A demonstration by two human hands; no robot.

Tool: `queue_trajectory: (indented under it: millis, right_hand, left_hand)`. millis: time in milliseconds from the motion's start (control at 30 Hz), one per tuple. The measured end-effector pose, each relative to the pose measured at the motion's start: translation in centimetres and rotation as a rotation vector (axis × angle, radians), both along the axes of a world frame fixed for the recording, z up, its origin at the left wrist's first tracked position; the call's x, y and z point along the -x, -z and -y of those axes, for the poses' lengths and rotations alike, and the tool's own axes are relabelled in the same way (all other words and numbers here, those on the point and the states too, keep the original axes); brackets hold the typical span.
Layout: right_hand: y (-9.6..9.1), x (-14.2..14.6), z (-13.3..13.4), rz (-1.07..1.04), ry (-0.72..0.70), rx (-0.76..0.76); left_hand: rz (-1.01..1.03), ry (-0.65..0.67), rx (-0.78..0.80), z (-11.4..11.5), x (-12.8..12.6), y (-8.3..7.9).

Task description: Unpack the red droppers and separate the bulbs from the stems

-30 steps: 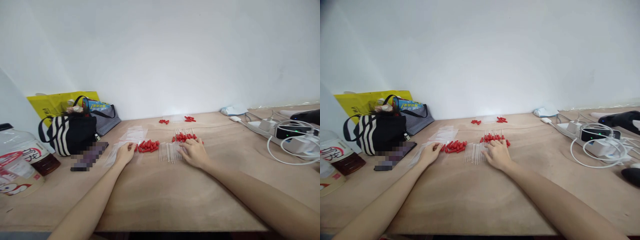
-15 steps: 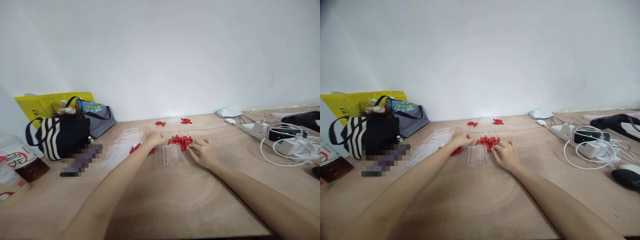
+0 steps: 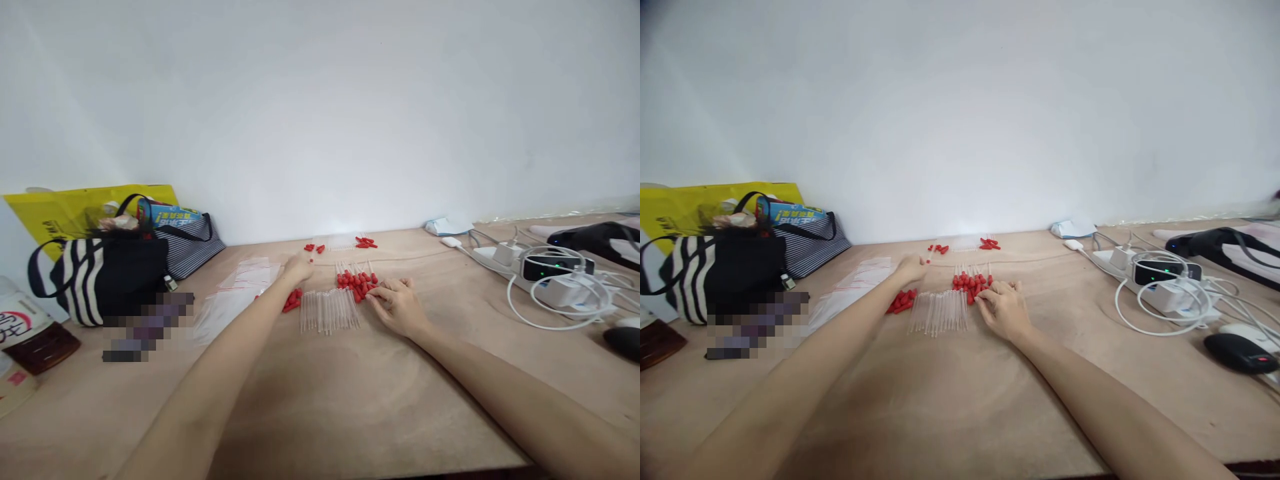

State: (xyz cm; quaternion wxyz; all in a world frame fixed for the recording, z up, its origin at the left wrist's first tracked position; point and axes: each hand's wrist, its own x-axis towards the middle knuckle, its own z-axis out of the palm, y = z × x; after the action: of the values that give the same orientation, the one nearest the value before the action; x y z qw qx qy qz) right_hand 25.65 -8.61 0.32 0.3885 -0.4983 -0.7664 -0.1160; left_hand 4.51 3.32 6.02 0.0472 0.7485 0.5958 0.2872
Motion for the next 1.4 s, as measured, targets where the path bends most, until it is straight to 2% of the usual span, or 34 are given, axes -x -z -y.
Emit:
queue_trajectory:
  millis: [100,133,200,267,367,533,700,800,1100,1400]
  right_hand:
    - [0.2,0.0,-0.1,-0.005,-0.005,-0.008]
    - [0.3,0.1,-0.2,-0.02,-0.002,-0.018]
    - [0.3,0.3,-0.2,-0.057,0.007,-0.049]
    - [0.1,0.7,0.0,-0.064,-0.013,-0.071]
    - [-0.2,1.9,0.2,0.017,-0.106,-0.063]
    - [-0.2,4.5,0.0,0.152,-0.216,-0.067]
    - [0.0,5.9,-0.2,0.18,-0.22,-0.088]
    - [-0.2,5.9,0.2,0.169,-0.217,-0.112]
    - [0.0,4.5,1.1,0.184,-0.271,-0.152]
    - [0.1,4.6,1.1,0.191,-0.27,-0.131]
  left_hand:
    - [-0.02,-0.003,-0.081,3.2,2.7,-0.3]
    - [-0.031,0.037,-0.108,4.5,3.5,0.0]
    - [-0.084,0.212,-0.184,7.2,4.7,0.9]
    - [-0.126,0.33,-0.241,9.4,5.5,2.2]
    - [-0.13,0.437,-0.329,11.1,6.0,3.7]
    - [-0.12,0.496,-0.419,11.2,5.7,4.6]
    - [-0.118,0.47,-0.487,11.0,5.6,4.6]
    - [-0.174,0.464,-0.523,11.0,5.7,4.4]
    - [-0.271,0.553,-0.489,11.6,5.7,3.8]
    - [-0.24,0.565,-0.475,11.7,5.6,4.0]
